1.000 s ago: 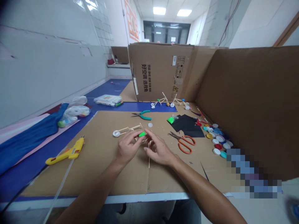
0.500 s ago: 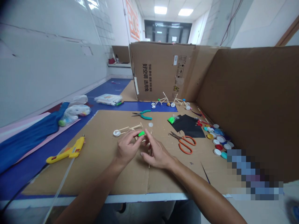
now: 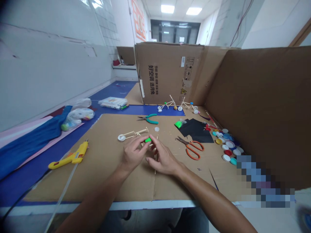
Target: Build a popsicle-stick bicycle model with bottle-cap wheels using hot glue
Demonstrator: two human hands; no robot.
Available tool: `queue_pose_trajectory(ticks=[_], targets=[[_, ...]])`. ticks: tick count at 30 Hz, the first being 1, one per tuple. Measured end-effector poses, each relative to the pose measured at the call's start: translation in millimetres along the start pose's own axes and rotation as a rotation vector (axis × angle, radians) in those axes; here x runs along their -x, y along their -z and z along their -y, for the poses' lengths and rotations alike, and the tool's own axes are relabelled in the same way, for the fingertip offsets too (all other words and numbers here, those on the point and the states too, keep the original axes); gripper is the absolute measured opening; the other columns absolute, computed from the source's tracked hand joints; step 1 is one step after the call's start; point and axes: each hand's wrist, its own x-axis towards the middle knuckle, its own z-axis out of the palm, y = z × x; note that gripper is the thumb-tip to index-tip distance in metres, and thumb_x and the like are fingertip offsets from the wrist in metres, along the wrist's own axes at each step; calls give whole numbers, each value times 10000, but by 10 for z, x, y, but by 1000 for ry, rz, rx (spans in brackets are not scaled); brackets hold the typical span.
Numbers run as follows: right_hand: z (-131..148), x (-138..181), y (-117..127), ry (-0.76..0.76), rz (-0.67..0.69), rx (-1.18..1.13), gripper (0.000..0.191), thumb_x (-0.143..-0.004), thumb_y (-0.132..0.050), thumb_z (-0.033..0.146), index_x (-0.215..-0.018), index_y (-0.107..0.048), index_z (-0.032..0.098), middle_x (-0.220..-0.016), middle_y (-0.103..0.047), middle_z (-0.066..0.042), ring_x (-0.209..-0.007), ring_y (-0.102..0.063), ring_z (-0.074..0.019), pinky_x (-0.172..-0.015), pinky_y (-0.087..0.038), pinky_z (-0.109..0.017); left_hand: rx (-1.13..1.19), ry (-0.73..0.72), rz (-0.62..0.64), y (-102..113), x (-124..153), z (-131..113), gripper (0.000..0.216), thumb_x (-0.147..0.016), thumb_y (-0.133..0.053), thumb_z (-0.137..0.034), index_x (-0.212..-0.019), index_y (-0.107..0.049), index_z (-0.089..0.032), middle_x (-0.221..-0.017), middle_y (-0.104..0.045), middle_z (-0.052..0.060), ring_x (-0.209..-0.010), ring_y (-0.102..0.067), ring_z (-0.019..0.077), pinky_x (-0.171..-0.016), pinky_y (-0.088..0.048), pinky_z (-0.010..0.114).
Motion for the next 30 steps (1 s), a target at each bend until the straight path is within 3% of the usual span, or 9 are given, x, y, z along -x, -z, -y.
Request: queue_pose_trajectory(ticks=[12,18,23,26,30], targets=[[48,-44,74,4,-108,-32,701,-847,-624,100,-1484,-383,268,-1160,-613,-95,-872,-619,-163,-706,-584,-291,42,-8,18,12,-19,9,93,-886,-680,-196,-970,-705,-164,-859,-764,60,-798,-694,168,-778,-556,308],[44,-117,200,83,-205,64,445,-913,-566,96,-1324,-551,264,-1079,-647,-78,-827,-625,-150,-710,-567,-296,69,-10,77,21,-27,12,116,-902,-672,-252,-982,-718,-181,-873,-768,66,-807,-705,178,-775,-555,325],[57,-157,295,123,-169,85,291,-935,-571,122,-1190,-646,238,-1034,-648,-81,-806,-621,-146,-687,-547,-286,121,-30,155,9,-8,42,121,-892,-685,-272,-950,-722,-172,-824,-758,66,-738,-685,174,-726,-532,317],[79,-166,327,116,-152,74,219,-938,-572,133,-1110,-675,223,-1002,-654,-85,-838,-628,-160,-690,-544,-289,185,53,187,10,9,43,158,-874,-704,-301,-972,-726,-179,-843,-757,66,-759,-681,178,-748,-529,319],[100,-173,342,81,-151,76,152,-925,-599,148,-1045,-676,203,-964,-656,-83,-818,-622,-162,-693,-541,-299,318,365,234,19,14,46,176,-873,-673,-320,-967,-733,-184,-905,-755,66,-799,-675,175,-747,-534,293]])
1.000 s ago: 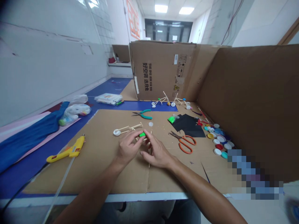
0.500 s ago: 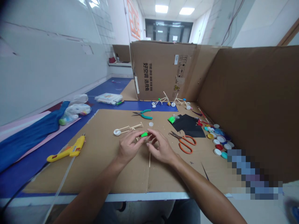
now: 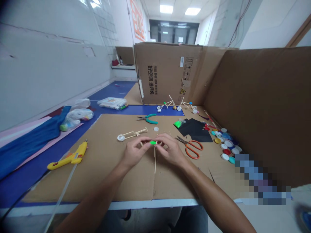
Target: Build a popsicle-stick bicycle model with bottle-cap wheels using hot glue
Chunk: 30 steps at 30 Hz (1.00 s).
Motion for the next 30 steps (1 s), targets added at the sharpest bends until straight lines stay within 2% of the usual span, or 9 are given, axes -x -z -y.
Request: queue_pose_trajectory(ticks=[3,8,12,18,23,30], targets=[[-6,5,-4,-8,-1,6,139,-916,-609,156,-1034,-668,199,-961,-658,-81,-816,-620,-163,-688,-538,-298,127,185,63,-4,-15,25,190,-882,-630,-332,-909,-733,-174,-877,-749,50,-790,-665,165,-736,-523,271],[-41,34,-26,-29,-6,25,152,-903,-614,159,-1039,-663,204,-979,-662,-78,-812,-620,-163,-681,-543,-296,243,306,131,-26,-31,44,266,-881,-602,-383,-819,-707,-147,-787,-712,40,-747,-629,159,-707,-498,264],[-69,51,-47,-32,-3,50,197,-882,-639,172,-1073,-665,214,-995,-672,-83,-833,-628,-179,-671,-549,-305,263,317,152,-35,-32,15,262,-876,-602,-384,-835,-702,-146,-793,-702,39,-746,-612,157,-709,-483,265],[-63,41,-49,-7,3,39,154,-916,-606,170,-1038,-685,219,-976,-677,-83,-883,-639,-183,-689,-551,-301,272,327,197,-25,-48,-35,271,-879,-586,-381,-835,-695,-138,-785,-694,36,-735,-600,155,-701,-473,263],[-65,44,-59,-34,-4,65,185,-889,-637,181,-1066,-680,212,-980,-677,-80,-827,-628,-175,-667,-549,-300,292,338,204,-25,-62,-54,264,-876,-583,-374,-809,-682,-138,-773,-684,33,-736,-590,155,-700,-466,261],[-46,33,-71,-4,4,55,174,-913,-593,162,-1046,-694,212,-972,-675,-88,-858,-633,-178,-666,-548,-290,305,340,228,-31,-46,-24,295,-892,-562,-402,-824,-677,-140,-782,-673,33,-747,-583,159,-713,-453,267]])
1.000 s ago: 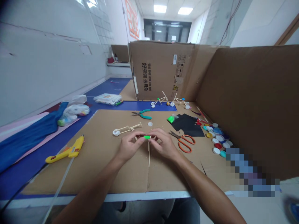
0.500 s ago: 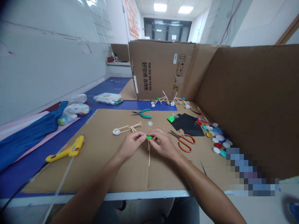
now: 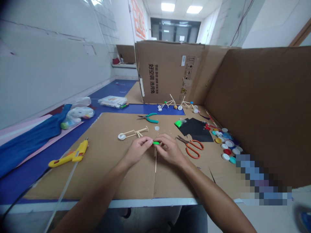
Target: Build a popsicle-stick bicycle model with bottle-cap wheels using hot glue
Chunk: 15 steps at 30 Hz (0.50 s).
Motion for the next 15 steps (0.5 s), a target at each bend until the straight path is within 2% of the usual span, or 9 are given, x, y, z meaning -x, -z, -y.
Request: queue_pose_trajectory(ticks=[10,15], targets=[[-40,30,-35,-30,-9,-12,134,-911,-600,199,-1022,-673,212,-983,-673,-89,-851,-636,-180,-663,-541,-293,3,27,27,-19,-10,10,290,-866,-585,-416,-781,-666,-151,-727,-642,9,-709,-556,149,-690,-440,259],[-20,23,-38,-23,-25,-2,127,-900,-593,153,-989,-665,206,-964,-669,-80,-833,-631,-168,-669,-537,-284,-3,28,42,-26,-6,22,308,-881,-559,-424,-781,-658,-150,-725,-626,8,-708,-543,149,-686,-421,258]])
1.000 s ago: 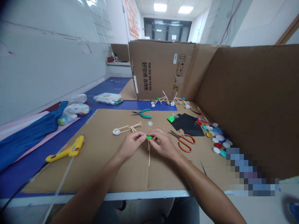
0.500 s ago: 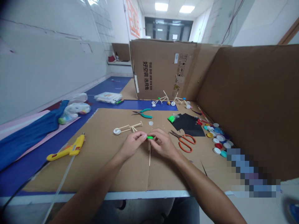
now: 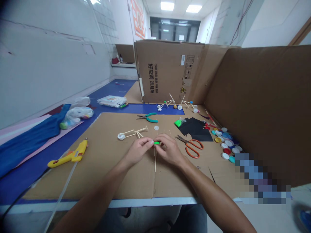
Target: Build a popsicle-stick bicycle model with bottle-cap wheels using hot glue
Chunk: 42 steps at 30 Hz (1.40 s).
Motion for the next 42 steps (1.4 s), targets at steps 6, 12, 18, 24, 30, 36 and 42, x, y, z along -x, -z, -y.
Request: queue_pose_trajectory(ticks=[6,12,18,24,30,36,42], targets=[[-4,2,-6,6,6,17,129,-902,-601,169,-1004,-670,209,-946,-669,-81,-831,-630,-176,-673,-539,-292,18,17,-7,-18,2,-28,277,-858,-589,-409,-797,-670,-152,-732,-641,9,-711,-552,151,-688,-424,259],[-32,8,-10,5,2,15,122,-920,-604,203,-1016,-679,210,-959,-677,-85,-844,-641,-179,-678,-550,-295,36,11,-10,-13,-4,-4,273,-850,-607,-411,-817,-677,-149,-761,-661,15,-722,-570,150,-701,-440,261],[1,-17,16,-6,-4,-6,115,-924,-614,201,-1003,-697,214,-940,-681,-79,-834,-647,-174,-650,-552,-284,58,35,-34,5,-13,-2,278,-838,-620,-421,-794,-669,-150,-736,-653,17,-706,-566,148,-686,-440,263],[-51,-12,22,-24,-12,-15,181,-903,-647,196,-1076,-692,225,-973,-684,-73,-807,-644,-168,-660,-556,-294,85,43,-51,21,-22,-14,276,-839,-628,-416,-789,-678,-149,-732,-659,19,-698,-575,144,-681,-453,262],[-75,-8,23,-17,-14,-15,165,-923,-616,198,-1062,-699,232,-979,-682,-71,-847,-650,-176,-689,-554,-297,129,43,-39,38,-40,40,264,-833,-652,-405,-816,-689,-144,-720,-663,17,-693,-586,140,-690,-465,265],[-48,-10,30,-113,-4,-4,194,-898,-653,229,-1090,-671,213,-975,-673,-60,-751,-626,-139,-645,-535,-259,199,67,-87,29,-57,46,243,-767,-721,-334,-920,-679,-150,-884,-716,46,-814,-630,153,-812,-497,298],[-63,-22,20,-67,-14,2,137,-915,-610,191,-1022,-693,212,-945,-675,-62,-789,-628,-152,-668,-529,-272,231,88,-97,29,-56,31,244,-750,-731,-282,-951,-676,-156,-916,-720,49,-854,-643,159,-856,-502,320]])
